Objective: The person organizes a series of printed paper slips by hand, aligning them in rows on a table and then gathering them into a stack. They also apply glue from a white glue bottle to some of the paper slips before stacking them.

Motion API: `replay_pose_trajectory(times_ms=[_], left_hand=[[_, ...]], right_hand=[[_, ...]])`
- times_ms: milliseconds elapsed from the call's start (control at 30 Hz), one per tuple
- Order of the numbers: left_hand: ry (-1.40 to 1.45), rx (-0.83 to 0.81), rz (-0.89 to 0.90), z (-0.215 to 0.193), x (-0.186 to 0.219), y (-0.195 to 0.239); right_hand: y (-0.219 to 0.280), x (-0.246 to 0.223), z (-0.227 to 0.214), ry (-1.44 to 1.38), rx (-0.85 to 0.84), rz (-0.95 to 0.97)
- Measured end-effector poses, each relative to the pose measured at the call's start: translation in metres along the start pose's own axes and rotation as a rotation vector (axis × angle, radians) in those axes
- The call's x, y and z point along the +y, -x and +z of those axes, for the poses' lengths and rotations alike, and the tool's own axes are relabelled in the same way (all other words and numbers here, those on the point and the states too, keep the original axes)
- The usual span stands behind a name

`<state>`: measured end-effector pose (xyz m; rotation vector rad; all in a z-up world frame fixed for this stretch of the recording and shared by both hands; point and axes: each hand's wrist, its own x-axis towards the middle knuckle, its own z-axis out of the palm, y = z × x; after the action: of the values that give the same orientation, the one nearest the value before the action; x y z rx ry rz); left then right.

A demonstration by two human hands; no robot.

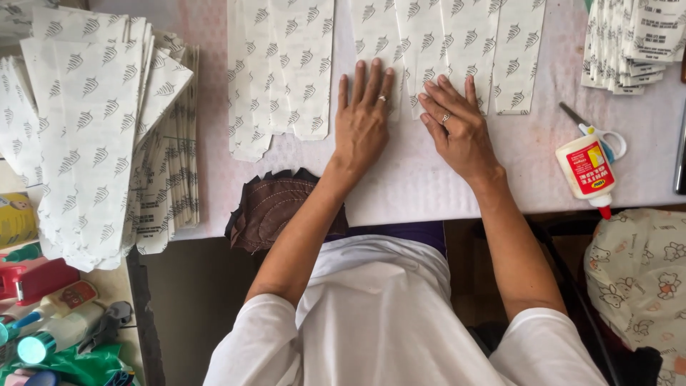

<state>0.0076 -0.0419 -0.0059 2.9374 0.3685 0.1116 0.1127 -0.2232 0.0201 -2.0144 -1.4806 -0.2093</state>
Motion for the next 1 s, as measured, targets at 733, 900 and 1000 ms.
replay_pose_trajectory(times_ms=[733,900,1000], left_hand=[[0.663,0.360,0.252,0.014,-0.028,0.026],[0.582,0.417,0.311,0.013,-0.029,0.026],[0.500,0.446,0.366,0.006,-0.030,0.026]], right_hand=[[-0.027,-0.008,0.002,-0.251,-0.023,-0.185],[-0.031,-0.010,-0.001,-0.183,-0.036,-0.246],[-0.034,-0.011,-0.003,-0.080,-0.045,-0.302]])
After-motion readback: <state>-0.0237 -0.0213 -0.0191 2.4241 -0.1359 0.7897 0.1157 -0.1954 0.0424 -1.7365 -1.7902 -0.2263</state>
